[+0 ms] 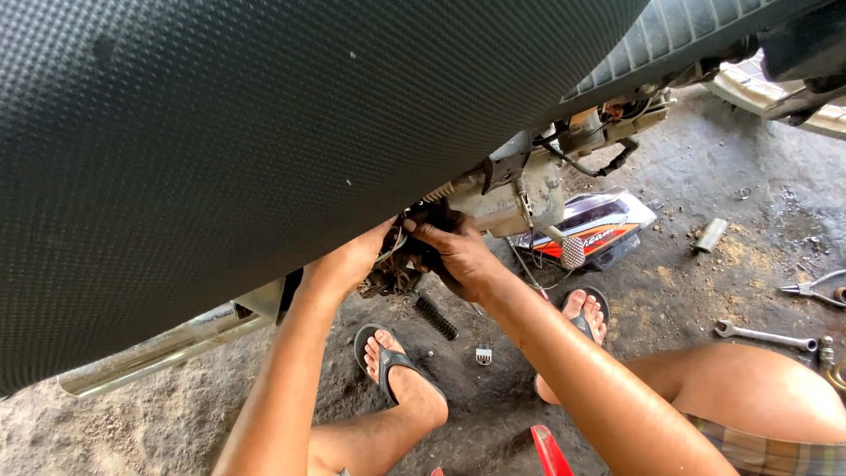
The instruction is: Inspecting and repairing the electrical wiring and components on a motorcycle.
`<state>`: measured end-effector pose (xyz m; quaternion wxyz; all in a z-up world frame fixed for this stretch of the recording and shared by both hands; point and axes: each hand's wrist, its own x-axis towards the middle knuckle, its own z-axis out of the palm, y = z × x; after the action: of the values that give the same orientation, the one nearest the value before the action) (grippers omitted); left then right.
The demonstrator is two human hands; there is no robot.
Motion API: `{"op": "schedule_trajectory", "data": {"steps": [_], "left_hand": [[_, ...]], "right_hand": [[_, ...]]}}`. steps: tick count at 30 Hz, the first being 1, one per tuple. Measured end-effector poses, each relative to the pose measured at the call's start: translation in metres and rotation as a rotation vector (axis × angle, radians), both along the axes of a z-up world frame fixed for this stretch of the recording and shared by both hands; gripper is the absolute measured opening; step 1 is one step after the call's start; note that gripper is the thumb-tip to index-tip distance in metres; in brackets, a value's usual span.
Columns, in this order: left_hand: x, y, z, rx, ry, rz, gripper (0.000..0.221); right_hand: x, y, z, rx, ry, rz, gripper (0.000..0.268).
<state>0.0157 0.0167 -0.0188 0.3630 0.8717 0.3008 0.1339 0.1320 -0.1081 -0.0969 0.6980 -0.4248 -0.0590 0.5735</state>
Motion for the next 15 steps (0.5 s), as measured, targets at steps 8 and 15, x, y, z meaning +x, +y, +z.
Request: {"op": "schedule_trajectory", "data": {"steps": [8, 15], "left_hand": [[0.0, 0.003, -0.015, -0.339, -0.039, 0.075, 0.033], [-0.004, 0.01, -0.017, -0.165, 0.029, 0.022, 0.033]], "right_hand": [[0.003, -0.002, 0.004, 0.013, 0.02, 0.06, 0.018], [0.001, -0.003, -0.02, 0.067, 0.092, 0.075, 0.015]]}}
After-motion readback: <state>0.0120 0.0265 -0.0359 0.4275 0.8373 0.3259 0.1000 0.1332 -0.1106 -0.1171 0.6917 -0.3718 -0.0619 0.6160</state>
